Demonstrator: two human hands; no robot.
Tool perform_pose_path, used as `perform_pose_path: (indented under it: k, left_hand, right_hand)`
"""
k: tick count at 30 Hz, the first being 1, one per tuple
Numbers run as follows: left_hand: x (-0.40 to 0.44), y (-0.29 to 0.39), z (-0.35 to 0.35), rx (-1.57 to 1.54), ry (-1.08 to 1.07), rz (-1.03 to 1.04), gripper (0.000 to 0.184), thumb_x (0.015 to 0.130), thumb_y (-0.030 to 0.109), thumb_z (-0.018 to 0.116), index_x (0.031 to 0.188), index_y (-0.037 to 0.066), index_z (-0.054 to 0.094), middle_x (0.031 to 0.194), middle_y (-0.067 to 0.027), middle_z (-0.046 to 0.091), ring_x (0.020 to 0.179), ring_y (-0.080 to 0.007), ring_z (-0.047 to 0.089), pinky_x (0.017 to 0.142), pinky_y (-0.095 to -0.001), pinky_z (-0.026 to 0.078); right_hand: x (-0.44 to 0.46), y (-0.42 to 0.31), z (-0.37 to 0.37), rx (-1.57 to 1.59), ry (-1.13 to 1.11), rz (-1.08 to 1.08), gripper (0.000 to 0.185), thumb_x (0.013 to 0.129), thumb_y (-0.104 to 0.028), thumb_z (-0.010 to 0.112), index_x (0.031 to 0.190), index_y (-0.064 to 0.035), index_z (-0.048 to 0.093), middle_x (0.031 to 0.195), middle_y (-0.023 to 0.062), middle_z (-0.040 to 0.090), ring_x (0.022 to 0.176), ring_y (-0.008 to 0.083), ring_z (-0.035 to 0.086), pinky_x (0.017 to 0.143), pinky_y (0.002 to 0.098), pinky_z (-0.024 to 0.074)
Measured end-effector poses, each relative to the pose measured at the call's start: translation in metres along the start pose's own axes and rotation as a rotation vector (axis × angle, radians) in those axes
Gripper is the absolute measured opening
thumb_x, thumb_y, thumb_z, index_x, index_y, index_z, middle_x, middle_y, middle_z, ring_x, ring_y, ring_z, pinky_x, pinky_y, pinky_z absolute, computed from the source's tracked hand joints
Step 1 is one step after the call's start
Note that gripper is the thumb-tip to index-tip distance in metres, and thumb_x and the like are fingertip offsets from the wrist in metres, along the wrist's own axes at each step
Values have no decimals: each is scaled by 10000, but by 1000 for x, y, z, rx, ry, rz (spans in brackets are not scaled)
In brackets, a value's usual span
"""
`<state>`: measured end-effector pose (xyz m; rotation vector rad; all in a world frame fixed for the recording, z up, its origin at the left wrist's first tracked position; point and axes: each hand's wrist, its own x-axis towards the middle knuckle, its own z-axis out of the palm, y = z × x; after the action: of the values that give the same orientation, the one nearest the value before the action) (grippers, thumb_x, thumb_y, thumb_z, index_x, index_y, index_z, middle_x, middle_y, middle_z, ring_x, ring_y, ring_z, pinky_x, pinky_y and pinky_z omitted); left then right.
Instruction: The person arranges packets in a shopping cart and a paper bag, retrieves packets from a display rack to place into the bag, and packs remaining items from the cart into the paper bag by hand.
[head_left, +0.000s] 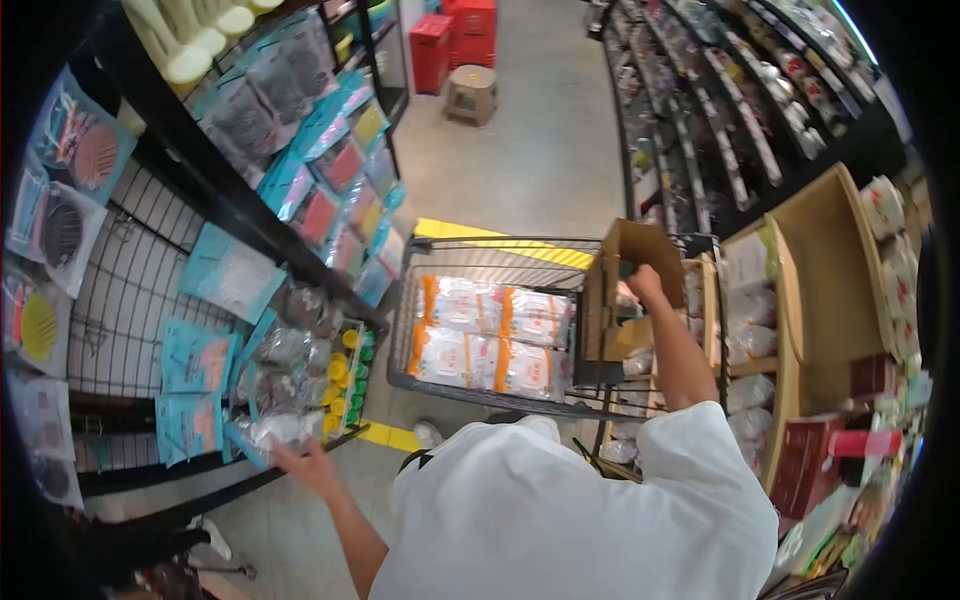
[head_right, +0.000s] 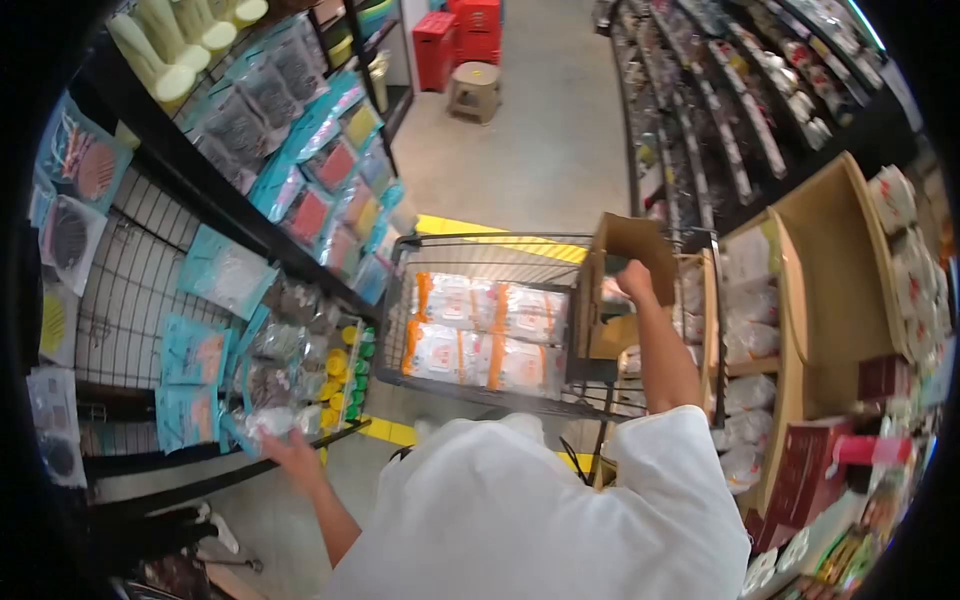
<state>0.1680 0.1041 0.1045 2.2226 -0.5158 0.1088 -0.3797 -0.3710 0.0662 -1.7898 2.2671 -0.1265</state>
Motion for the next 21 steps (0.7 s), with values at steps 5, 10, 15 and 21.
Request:
perform_pose_path:
  k: [5, 10, 15, 21]
  left_hand:
    - [-47, 56, 28, -137, -213, 81, 654, 837, 147, 628, 1401, -27, 345, 1424, -246, 362, 1341, -391, 310, 1113, -459, 239]
    - [-55, 88, 24, -185, -242, -12, 650, 821, 100, 633, 1390, -31, 349, 1380, -235, 392, 1334, -378, 313, 1110, -447, 247]
    - [-50, 93, 28, -261, -258, -47, 615, 815, 66, 623, 1373, -17, 377, 1337, -220, 435, 1227, -335, 460, 1030, -408, 373]
    - [-38, 93, 29, -523, -425, -124, 463, 854, 42, 595, 1302, -8, 492, 1171, -184, 586, 1080, -246, 588, 927, -347, 472]
  right_hand:
    - [55, 76, 93, 4, -249, -157, 473, 818, -436, 648, 971, 11, 625, 1034, 275, 642, 977, 404, 636, 823, 476, 494]
    - [27, 29, 58, -59, -160, 91, 449, 758, -332, 724, 1025, 10, 612, 1022, 223, 666, 982, 365, 651, 809, 434, 512]
    - [31, 23, 46, 84, -209, 96, 310, 769, -224, 685, 1001, -41, 593, 1025, 197, 669, 973, 370, 644, 794, 453, 502]
    - [6, 2, -30, -130, 184, -246, 226, 788, -163, 609, 984, -66, 551, 960, 213, 624, 917, 439, 603, 757, 527, 481]
